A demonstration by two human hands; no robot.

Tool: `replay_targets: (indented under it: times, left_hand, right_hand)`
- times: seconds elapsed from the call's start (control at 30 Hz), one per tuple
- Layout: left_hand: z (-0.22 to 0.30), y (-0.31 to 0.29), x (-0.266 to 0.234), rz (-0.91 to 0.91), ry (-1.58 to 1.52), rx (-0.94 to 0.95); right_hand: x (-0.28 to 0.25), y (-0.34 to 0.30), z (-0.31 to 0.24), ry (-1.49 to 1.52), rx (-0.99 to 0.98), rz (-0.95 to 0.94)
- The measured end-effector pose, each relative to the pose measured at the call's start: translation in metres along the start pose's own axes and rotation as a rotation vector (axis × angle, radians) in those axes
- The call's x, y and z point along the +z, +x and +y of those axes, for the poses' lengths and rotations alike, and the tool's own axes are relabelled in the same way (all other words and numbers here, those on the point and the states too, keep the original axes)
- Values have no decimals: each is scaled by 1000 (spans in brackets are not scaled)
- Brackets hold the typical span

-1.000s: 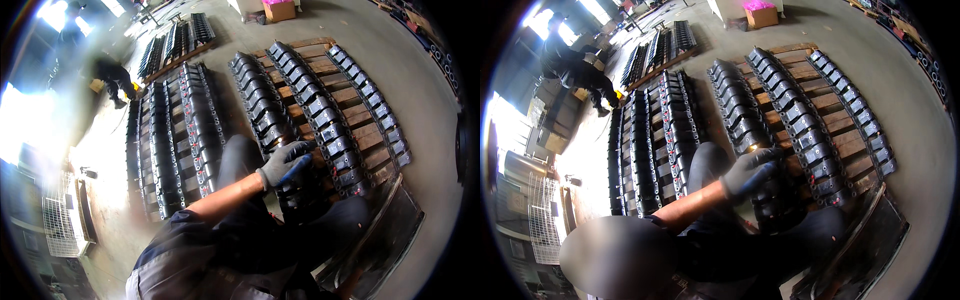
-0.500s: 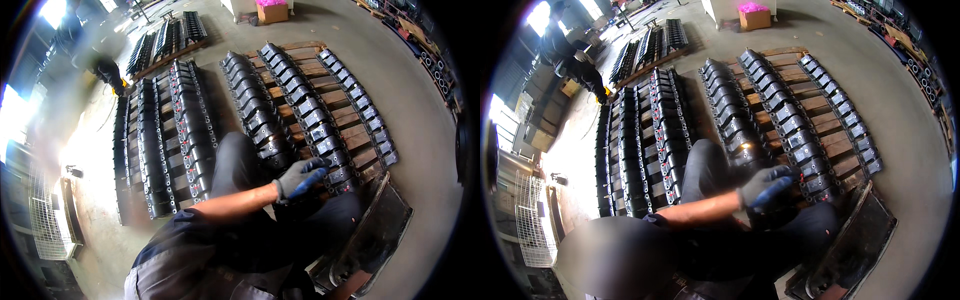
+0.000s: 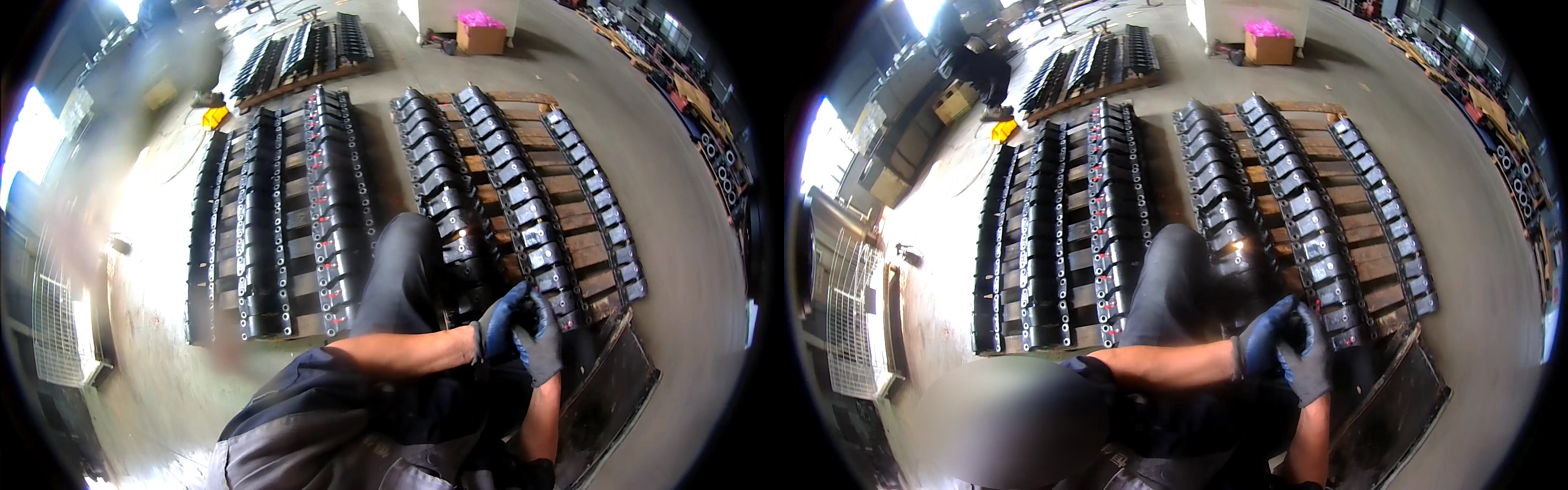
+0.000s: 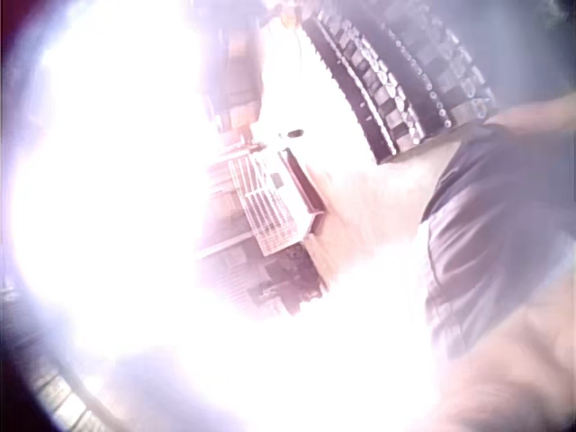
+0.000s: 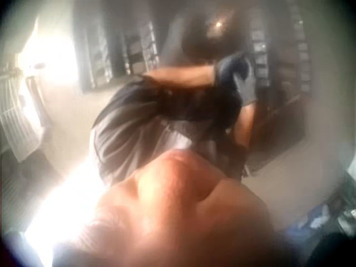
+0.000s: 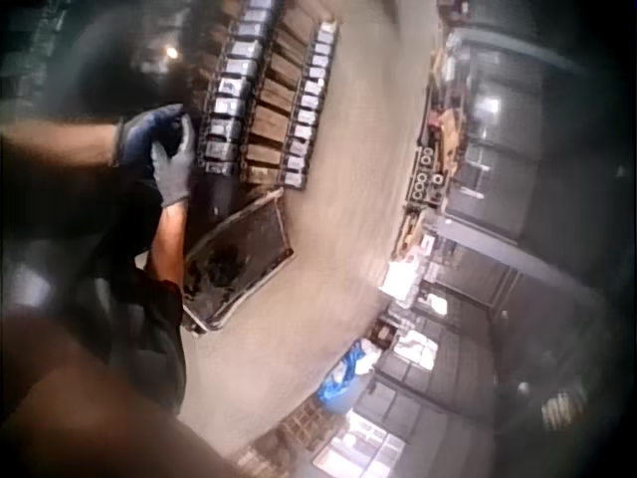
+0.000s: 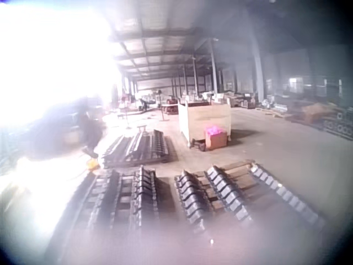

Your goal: The person picks up small circular plugs and inserts them into holes on a row of heavy metal track pads arranged on a wooden pallet, and then wipes the pads with a cloth.

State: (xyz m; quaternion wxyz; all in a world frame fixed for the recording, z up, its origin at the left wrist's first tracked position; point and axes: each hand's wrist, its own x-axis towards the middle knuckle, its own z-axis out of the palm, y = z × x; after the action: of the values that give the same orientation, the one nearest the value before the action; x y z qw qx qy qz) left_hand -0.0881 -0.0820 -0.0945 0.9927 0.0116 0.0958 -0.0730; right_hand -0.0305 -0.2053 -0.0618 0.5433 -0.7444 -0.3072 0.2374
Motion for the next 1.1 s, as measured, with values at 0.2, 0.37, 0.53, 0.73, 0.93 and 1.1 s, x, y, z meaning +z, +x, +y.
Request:
replay_targets:
  times: [0.2,0.37,0.53,0.73,0.93,1.1]
  left_hand:
    - [19,-31,-28,42,67,26]
    - [26,-37,-23,4,73,-30]
    - [31,-44,-6,15,32,-94]
    - [39,-49,-1,-97,53,-90]
    - [34,-42,-24,-166,219,-105]
    - [29,-38,-18,-28,108,-171]
  right_hand:
    - [23,7,-13,225,132,-212]
    - [15,8,-34,265,354,-214]
    - [15,2,-15,221,268,-56]
    - [28,1,-9,-203,72,26]
    - [32,-7,-9,-302,86,103]
    - [30,-2,20,-413,94,98]
